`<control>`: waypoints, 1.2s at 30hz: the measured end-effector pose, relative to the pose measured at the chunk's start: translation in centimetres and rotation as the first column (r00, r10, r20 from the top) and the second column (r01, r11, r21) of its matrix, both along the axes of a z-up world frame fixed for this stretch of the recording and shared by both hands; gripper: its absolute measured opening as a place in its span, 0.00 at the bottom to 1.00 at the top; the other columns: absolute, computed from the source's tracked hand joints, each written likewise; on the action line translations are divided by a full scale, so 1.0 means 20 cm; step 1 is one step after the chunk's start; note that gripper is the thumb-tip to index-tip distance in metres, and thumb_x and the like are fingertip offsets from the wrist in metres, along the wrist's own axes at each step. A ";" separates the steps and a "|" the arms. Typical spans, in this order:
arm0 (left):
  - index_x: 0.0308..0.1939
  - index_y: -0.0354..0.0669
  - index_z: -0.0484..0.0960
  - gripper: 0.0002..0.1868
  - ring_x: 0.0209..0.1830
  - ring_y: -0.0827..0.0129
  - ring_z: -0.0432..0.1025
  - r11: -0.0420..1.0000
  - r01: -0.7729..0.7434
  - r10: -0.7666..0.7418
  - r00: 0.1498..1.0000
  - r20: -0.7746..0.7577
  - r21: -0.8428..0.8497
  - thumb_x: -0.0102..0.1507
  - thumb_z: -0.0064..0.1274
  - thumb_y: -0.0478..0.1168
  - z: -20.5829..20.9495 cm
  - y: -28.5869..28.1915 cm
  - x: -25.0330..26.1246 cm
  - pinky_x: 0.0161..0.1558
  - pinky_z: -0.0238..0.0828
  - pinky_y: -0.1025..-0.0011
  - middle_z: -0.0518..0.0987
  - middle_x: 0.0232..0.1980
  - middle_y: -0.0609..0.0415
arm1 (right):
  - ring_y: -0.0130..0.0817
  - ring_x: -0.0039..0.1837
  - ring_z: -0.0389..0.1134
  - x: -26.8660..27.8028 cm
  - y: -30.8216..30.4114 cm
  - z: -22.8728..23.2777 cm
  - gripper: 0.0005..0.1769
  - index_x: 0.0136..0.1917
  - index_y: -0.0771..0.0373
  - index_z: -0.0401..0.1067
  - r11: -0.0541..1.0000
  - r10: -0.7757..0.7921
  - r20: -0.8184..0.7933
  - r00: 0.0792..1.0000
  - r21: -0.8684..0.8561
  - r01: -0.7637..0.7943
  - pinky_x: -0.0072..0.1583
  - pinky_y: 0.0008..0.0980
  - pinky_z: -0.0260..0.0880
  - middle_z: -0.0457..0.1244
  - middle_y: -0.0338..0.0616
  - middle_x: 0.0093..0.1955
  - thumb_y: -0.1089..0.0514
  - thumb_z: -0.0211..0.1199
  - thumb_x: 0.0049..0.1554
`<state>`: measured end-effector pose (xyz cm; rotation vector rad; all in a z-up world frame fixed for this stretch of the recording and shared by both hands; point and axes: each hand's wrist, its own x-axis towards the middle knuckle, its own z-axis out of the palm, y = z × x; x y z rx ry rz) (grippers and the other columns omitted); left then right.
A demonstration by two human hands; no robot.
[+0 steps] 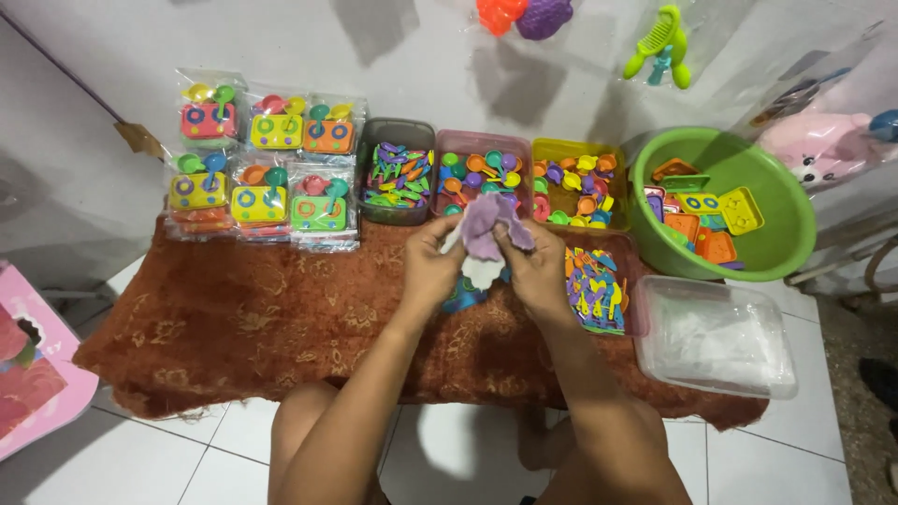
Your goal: Cleaning small plastic toy pieces with a cloth and sorting them into various plastic containers.
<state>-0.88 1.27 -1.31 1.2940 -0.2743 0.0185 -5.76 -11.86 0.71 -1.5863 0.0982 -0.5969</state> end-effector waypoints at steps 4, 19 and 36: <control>0.48 0.44 0.87 0.15 0.42 0.76 0.72 0.997 -0.031 0.028 0.999 0.034 0.068 0.62 0.49 0.28 0.02 0.01 -0.04 0.50 0.74 0.69 0.85 0.39 0.54 | 0.22 0.28 0.60 -0.01 0.00 0.00 0.10 0.37 0.63 0.75 0.997 0.047 -0.056 0.997 0.063 -0.044 0.34 0.21 0.66 0.60 0.38 0.24 0.63 0.65 0.61; 0.47 0.41 0.86 0.15 0.18 0.82 0.62 0.983 -0.046 0.044 0.999 0.014 0.176 0.60 0.48 0.28 0.04 -0.01 -0.05 0.21 0.60 0.83 0.71 0.20 0.62 | 0.19 0.29 0.59 0.01 -0.01 -0.04 0.07 0.40 0.62 0.76 0.998 0.058 -0.101 0.993 -0.029 -0.061 0.33 0.23 0.65 0.61 0.35 0.28 0.65 0.63 0.61; 0.50 0.39 0.85 0.12 0.16 0.70 0.76 0.987 0.009 0.002 0.998 -0.070 0.161 0.67 0.49 0.36 0.01 0.00 -0.02 0.19 0.74 0.78 0.82 0.24 0.47 | 0.24 0.28 0.62 0.00 0.05 0.01 0.06 0.41 0.63 0.75 0.989 0.056 -0.072 0.996 0.143 -0.045 0.33 0.22 0.68 0.62 0.41 0.26 0.62 0.63 0.62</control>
